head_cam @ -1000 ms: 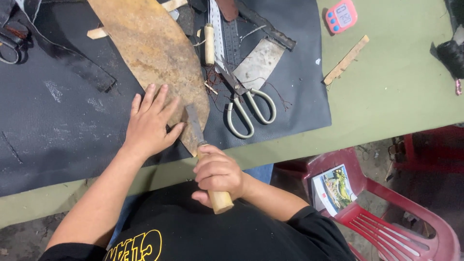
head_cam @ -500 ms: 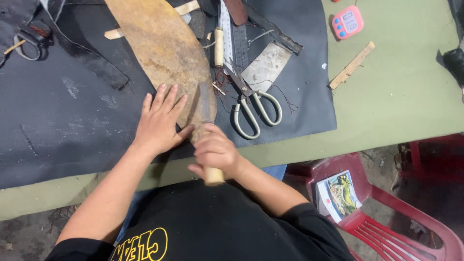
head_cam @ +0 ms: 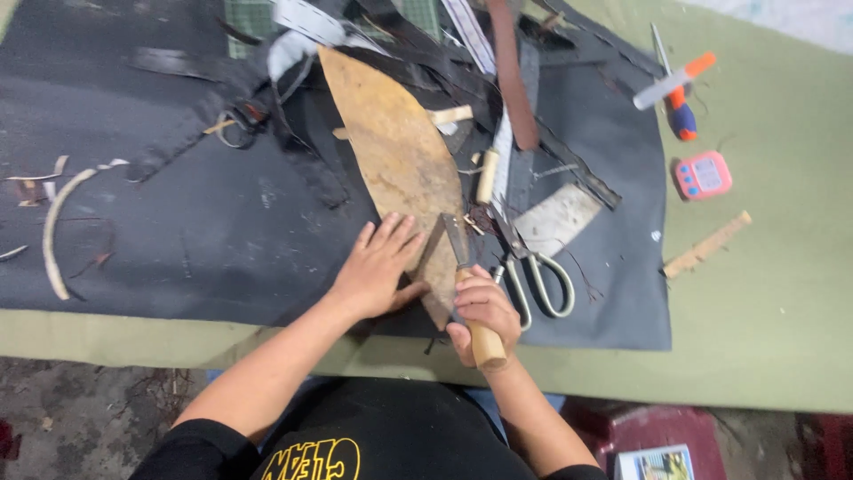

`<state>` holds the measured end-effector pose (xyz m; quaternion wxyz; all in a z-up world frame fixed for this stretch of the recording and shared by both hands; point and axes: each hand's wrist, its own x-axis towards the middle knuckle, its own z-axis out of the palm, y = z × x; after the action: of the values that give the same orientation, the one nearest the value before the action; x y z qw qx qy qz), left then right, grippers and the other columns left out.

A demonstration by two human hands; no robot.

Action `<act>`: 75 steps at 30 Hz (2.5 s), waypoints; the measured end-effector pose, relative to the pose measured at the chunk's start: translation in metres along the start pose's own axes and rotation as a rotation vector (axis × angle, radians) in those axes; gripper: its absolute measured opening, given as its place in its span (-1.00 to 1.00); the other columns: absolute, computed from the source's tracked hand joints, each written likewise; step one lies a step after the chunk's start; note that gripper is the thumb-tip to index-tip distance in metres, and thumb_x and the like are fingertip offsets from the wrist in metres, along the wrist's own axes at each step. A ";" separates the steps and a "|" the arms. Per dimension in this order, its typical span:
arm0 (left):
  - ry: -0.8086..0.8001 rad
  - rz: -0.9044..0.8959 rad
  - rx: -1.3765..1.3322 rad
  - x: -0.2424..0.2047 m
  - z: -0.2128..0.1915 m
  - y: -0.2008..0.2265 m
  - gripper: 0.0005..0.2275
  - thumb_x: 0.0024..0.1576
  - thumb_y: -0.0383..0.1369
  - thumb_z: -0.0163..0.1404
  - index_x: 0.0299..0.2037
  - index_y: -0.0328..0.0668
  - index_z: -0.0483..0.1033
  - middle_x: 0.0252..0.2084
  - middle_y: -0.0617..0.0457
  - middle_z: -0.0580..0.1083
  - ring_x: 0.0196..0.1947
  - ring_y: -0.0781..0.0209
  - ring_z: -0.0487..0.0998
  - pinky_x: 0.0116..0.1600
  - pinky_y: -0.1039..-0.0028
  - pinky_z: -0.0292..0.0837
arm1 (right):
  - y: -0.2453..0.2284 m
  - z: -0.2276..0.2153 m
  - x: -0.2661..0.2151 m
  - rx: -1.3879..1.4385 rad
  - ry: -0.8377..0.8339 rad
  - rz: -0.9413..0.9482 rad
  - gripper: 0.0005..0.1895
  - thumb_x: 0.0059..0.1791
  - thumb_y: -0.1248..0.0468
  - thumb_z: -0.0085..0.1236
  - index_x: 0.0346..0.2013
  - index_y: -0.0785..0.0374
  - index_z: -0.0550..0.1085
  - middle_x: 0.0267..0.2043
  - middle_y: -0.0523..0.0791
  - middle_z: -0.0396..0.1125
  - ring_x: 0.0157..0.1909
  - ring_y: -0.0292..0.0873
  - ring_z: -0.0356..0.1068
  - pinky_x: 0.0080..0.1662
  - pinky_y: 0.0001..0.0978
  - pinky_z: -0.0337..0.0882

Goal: The person is using a metal file to scrape and thin the surface of a piece of leather on a workshop table.

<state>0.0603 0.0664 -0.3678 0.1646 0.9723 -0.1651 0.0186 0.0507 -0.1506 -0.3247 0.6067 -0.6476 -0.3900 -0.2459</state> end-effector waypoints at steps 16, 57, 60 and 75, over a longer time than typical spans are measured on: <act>-0.235 -0.281 0.369 0.140 -0.088 -0.095 -0.17 -0.01 0.34 0.04 0.28 -0.19 0.43 0.48 -0.29 0.16 0.51 -0.29 0.02 0.44 -0.07 -0.11 | -0.065 -0.019 -0.017 -0.120 -0.061 0.123 -0.57 0.04 -0.07 0.12 -0.42 0.25 0.46 -0.32 -0.01 0.45 -0.11 0.03 0.53 0.22 0.22 0.45; 0.665 -0.915 -1.363 -0.169 0.011 -0.063 -0.92 0.35 -0.33 0.02 -0.19 -0.01 0.42 -0.36 0.21 0.45 -0.43 0.38 0.52 -0.36 0.65 0.46 | -0.025 -0.051 0.009 0.170 0.442 0.185 -0.55 0.08 -0.03 0.08 -0.24 0.37 0.38 -0.17 0.20 0.39 0.07 0.28 0.48 0.12 0.13 0.51; 0.758 -0.940 -1.395 -0.166 0.029 -0.021 -0.92 0.32 -0.34 0.05 -0.18 -0.04 0.42 -0.36 0.19 0.45 -0.43 0.37 0.53 -0.36 0.64 0.47 | -0.031 -0.026 0.020 0.172 0.392 0.113 -0.52 0.06 -0.03 0.15 -0.28 0.42 0.42 -0.22 0.20 0.41 0.02 0.26 0.50 0.08 0.11 0.54; -0.203 -0.140 -1.002 -0.125 -0.016 0.088 -0.74 0.16 -0.10 0.13 -0.16 -0.08 0.66 -0.24 -0.06 0.64 -0.15 -0.02 0.67 -0.04 0.21 0.56 | -0.050 0.008 -0.010 0.022 -0.076 0.118 -0.66 -0.13 0.11 0.40 -0.38 0.37 0.58 -0.23 0.13 0.51 -0.05 0.31 0.54 -0.02 0.08 0.54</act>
<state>-0.0862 0.0327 -0.3365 0.5943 0.7796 -0.1036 -0.1684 0.0034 -0.1468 -0.3043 0.6118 -0.6717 -0.3767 -0.1808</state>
